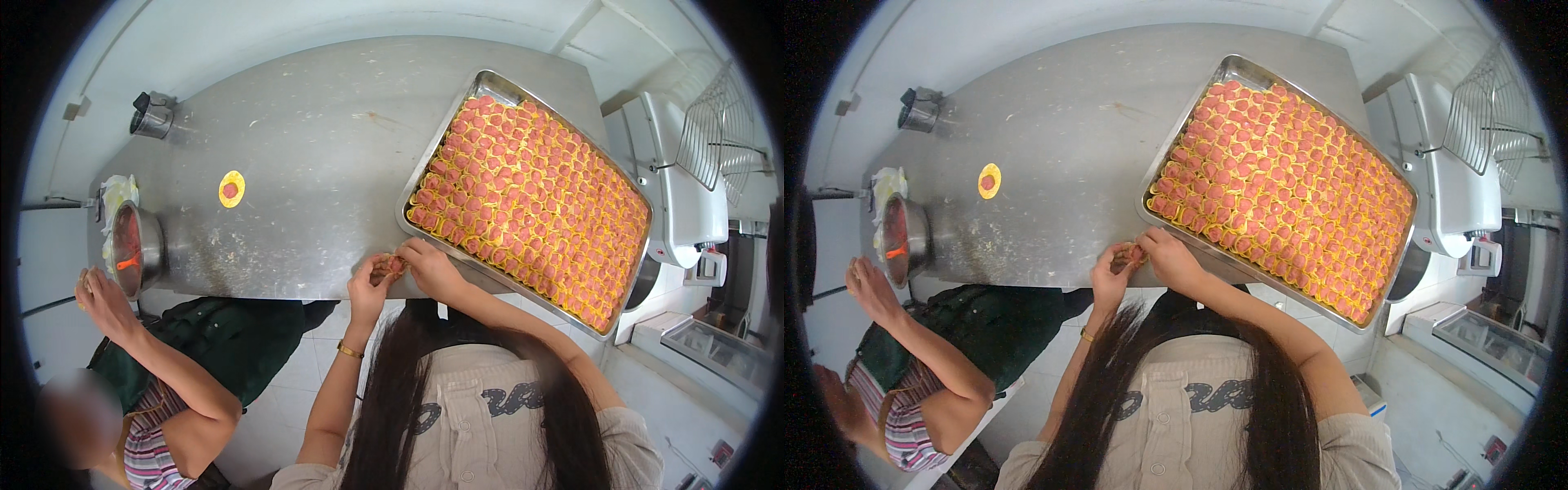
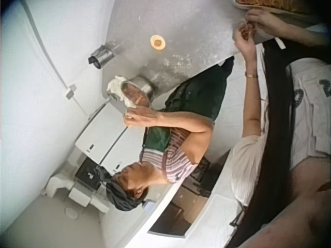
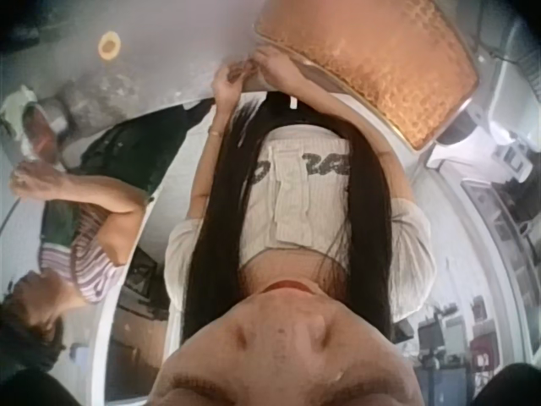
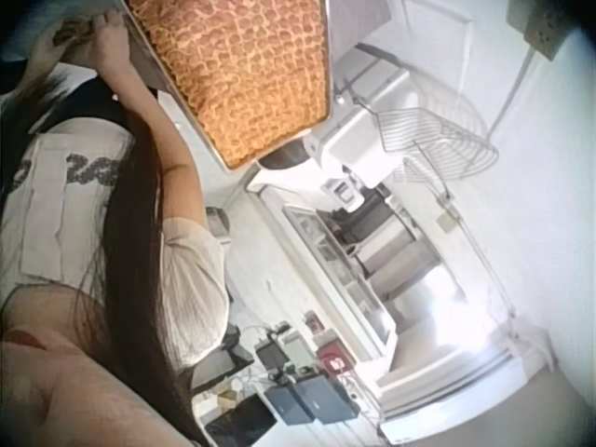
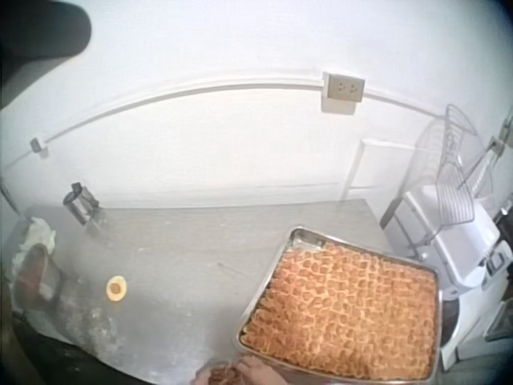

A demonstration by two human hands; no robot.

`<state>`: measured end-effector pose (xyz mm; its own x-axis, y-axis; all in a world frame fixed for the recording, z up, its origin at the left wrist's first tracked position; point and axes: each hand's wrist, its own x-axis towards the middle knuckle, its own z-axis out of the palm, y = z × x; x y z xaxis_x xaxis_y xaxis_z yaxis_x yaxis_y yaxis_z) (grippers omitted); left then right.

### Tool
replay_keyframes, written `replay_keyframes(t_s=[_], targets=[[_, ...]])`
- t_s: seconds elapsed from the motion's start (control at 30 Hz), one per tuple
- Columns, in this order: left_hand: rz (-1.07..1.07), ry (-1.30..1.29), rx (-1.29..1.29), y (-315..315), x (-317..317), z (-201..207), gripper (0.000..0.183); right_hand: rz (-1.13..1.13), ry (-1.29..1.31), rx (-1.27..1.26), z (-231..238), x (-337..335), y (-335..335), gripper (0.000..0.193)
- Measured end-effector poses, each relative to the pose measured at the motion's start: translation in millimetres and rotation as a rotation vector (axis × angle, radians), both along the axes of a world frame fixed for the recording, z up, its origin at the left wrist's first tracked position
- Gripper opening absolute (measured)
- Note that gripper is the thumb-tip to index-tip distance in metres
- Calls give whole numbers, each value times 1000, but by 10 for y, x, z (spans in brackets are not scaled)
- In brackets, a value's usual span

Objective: The person places small red filling onto yellow dough discs and folds them into pastries, arranging them in rows on a metal tray. Another person at the same table also prepares dough and filling. The camera wearer continues filling and folding pastries throughout the clip.

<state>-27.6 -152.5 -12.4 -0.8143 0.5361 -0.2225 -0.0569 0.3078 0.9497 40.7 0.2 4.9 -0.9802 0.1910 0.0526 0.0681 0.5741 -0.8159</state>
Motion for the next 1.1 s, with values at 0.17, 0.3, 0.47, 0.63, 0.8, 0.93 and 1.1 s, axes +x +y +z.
replay_keyframes(t_s=[0.17, 0.3, 0.47, 0.63, 0.8, 0.93, 1.1], targets=[[-53, 65, -101, 10, -31, 90, 29, -14, -30, -21, 80, 23, 17, 31], [-85, 112, -125, 11, -50, 120, 30, -10, 37, 6, 139, 42, 13, 28], [-121, 234, -155, 56, -37, 178, 31, -18, -8, 88, 69, -18, -8, 21], [-142, 171, -210, 61, -36, 225, 35, 86, 38, 107, 71, -1, 71, 22], [-144, 125, -258, -6, -90, 166, 42, -2, -58, 92, 196, 92, 176, 33], [-157, 85, -86, -12, -168, 102, 45, -17, -180, 163, 166, 110, 65, 38], [-254, 62, -106, 15, -227, 107, 40, -43, -101, 106, 0, 21, -50, 28]])
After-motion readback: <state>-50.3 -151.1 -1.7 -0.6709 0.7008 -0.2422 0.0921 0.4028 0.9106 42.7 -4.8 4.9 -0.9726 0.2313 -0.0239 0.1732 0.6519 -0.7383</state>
